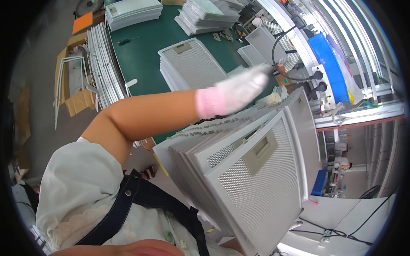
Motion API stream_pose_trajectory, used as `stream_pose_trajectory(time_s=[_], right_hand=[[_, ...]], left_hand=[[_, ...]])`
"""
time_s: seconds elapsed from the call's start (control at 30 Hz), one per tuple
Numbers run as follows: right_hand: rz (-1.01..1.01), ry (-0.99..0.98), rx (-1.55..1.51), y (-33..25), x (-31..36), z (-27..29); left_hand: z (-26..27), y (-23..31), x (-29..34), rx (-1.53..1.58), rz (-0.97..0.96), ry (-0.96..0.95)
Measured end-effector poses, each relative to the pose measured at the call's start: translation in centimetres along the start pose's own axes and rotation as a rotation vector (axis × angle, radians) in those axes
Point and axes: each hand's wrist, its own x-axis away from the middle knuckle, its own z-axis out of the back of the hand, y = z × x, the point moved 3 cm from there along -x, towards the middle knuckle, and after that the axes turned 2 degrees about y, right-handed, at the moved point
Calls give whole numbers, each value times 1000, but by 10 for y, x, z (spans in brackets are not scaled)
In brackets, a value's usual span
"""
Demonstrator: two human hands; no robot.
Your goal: The person assembles air filters by placing a mesh screen into a frame, inserting a plastic clip, and securing the assembly with a handheld stapler. They then stack the completed units and repeat the process with new materials.
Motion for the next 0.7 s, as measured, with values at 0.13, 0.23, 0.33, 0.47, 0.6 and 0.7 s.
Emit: stream_pose_trajectory(time_s=[0.13,0.23,0.33,0.47,0.6,0.7], right_hand=[[101,139,203,4,56,7],[195,214,351,1,110,4],[254,170,403,-7,182,-11],[194,-299,408,-26,307,-68],[579,-1116,618,-40,447,-204],[1588,-694,1285,-66,477,-248]], left_hand=[[116,3,132,-155,-117,29],[195,10,287,-441,233,156],[257,6,473,-679,599,309],[362,-12,752,-664,1387,-707],[492,104,862,-948,1601,-375],[586,161,869,-1074,1528,-71]])
